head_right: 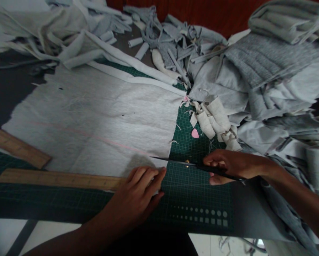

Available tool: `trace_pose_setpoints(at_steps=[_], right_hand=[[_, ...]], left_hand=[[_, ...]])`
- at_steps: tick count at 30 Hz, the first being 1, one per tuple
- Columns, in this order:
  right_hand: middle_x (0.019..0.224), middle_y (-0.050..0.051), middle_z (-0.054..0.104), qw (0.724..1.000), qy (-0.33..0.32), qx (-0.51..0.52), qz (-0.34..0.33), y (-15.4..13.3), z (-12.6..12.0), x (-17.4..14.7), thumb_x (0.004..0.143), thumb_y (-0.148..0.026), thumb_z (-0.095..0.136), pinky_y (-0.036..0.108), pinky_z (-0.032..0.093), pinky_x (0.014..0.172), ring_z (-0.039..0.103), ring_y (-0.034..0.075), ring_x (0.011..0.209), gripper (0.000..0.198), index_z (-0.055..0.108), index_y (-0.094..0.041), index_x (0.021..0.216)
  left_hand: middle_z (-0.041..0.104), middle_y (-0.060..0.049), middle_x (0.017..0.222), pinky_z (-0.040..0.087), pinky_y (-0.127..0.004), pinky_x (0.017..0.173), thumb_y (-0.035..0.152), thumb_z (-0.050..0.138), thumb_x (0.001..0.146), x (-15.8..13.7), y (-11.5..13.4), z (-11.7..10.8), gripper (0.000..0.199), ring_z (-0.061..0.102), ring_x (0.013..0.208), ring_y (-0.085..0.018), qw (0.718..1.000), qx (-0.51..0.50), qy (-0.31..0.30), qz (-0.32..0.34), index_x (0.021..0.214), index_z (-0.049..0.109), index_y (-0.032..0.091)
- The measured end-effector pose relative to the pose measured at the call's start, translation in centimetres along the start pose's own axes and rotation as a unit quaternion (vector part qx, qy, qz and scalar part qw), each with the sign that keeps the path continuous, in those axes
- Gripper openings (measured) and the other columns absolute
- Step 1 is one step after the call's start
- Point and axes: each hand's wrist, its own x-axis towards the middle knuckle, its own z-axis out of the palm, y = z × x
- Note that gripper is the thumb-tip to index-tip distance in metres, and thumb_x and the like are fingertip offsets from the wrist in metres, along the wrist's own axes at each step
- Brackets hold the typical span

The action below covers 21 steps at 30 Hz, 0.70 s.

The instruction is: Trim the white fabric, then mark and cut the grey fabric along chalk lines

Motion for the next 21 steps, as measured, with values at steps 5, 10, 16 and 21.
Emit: trace_pose_setpoints(at_steps=[5, 10, 16, 21], right_hand=[[0.071, -0.004, 0.043, 0.999, -0.029, 0.015, 0.006, -0.3, -0.9, 0.4, 0.085, -0.078, 0.064, 0.026, 0.032, 0.057, 0.04, 0.011, 0.063, 0.06, 0.047, -0.022, 0.077], [0.071, -0.004, 0.04, 1.0, -0.016, -0.01, 0.008, -1.1, -0.7, 0.0, 0.091, -0.071, 0.061, 0.028, 0.03, 0.058, 0.037, 0.012, 0.064, 0.053, 0.045, -0.023, 0.078], [0.073, -0.003, 0.042, 1.0, 0.003, -0.025, 0.002, -0.8, -0.3, -0.1, 0.091, -0.067, 0.062, 0.028, 0.033, 0.06, 0.04, 0.012, 0.067, 0.051, 0.044, -0.022, 0.076], [0.072, -0.003, 0.043, 0.999, 0.028, -0.04, -0.004, -0.7, -0.3, -0.2, 0.091, -0.064, 0.065, 0.027, 0.034, 0.058, 0.041, 0.012, 0.065, 0.049, 0.044, -0.022, 0.075]], left_hand=[[0.071, -0.009, 0.124, 0.045, -0.037, 0.097, 0.034, 0.053, 0.11, 0.1, 0.1, 0.0, 0.045, 0.059, 0.111, -0.024, 1.0, 0.009, 0.003, 0.0, 0.146, 0.055, 0.007], [0.07, -0.009, 0.124, 0.046, -0.038, 0.096, 0.034, 0.054, 0.11, 0.1, 0.1, 0.0, 0.046, 0.059, 0.112, -0.025, 1.0, 0.001, -0.009, -0.005, 0.147, 0.054, 0.007], [0.07, -0.009, 0.125, 0.044, -0.038, 0.098, 0.032, 0.05, 0.111, 0.2, 0.1, 0.0, 0.044, 0.059, 0.112, -0.025, 1.0, 0.004, 0.001, 0.004, 0.146, 0.054, 0.006], [0.07, -0.009, 0.125, 0.045, -0.038, 0.097, 0.032, 0.047, 0.112, 0.2, 0.1, 0.0, 0.043, 0.059, 0.111, -0.025, 1.0, 0.002, -0.001, 0.001, 0.145, 0.055, 0.006]])
